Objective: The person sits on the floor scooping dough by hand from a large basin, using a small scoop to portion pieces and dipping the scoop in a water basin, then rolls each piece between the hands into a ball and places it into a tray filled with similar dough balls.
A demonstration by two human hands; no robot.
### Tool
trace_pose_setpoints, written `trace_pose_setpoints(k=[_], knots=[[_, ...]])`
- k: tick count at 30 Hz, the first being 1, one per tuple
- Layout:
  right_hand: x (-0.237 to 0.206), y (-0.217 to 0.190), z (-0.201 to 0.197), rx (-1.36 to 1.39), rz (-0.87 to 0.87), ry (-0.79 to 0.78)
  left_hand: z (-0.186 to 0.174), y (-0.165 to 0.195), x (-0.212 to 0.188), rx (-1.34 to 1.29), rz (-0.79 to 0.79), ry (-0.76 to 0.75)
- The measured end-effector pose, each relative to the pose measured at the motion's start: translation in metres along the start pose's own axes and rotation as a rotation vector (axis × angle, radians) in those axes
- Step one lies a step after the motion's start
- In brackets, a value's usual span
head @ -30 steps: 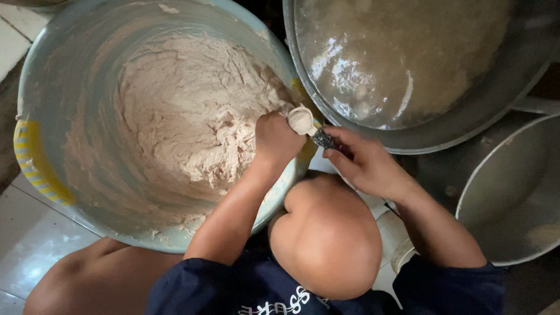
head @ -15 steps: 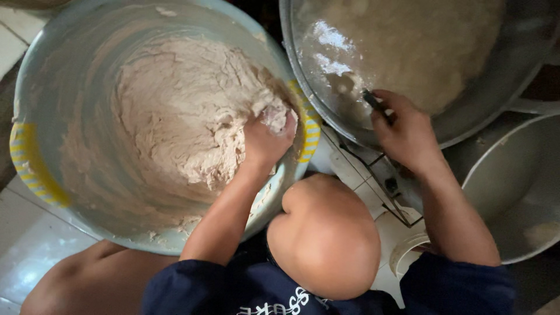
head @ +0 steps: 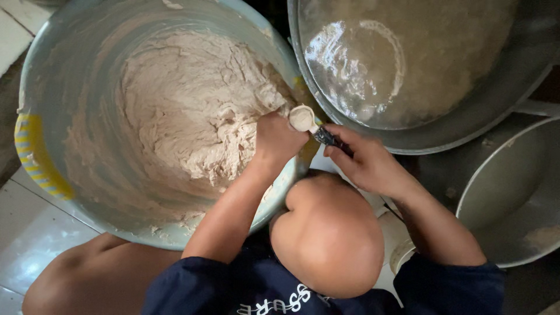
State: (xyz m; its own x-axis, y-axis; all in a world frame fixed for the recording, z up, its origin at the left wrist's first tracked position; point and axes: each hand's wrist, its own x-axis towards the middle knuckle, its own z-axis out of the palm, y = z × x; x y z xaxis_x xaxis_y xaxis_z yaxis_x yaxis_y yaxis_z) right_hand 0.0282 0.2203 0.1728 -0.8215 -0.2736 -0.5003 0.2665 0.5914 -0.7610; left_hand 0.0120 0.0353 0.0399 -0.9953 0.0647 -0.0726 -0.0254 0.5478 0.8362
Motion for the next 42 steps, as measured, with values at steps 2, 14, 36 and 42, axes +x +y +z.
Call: trace_pose_setpoints(k=[2, 14, 36, 42], knots=[[0.005, 0.0, -0.002, 0.292, 0.153, -0.112, -0.007, 0.002, 0.006, 0.035, -0.094, -0.059], [0.029, 0.056, -0.078, 0.139, 0.345, 0.261, -0.044, -0.061, 0.02, 0.382, -0.402, -0.14], [0.0, 0.003, -0.013, -0.06, 0.005, 0.086, -0.005, 0.005, 0.006, -0.13, 0.095, 0.167], [0.009, 0.0, -0.013, 0.208, 0.123, -0.046, 0.004, -0.003, 0.011, 0.026, 0.029, 0.058]])
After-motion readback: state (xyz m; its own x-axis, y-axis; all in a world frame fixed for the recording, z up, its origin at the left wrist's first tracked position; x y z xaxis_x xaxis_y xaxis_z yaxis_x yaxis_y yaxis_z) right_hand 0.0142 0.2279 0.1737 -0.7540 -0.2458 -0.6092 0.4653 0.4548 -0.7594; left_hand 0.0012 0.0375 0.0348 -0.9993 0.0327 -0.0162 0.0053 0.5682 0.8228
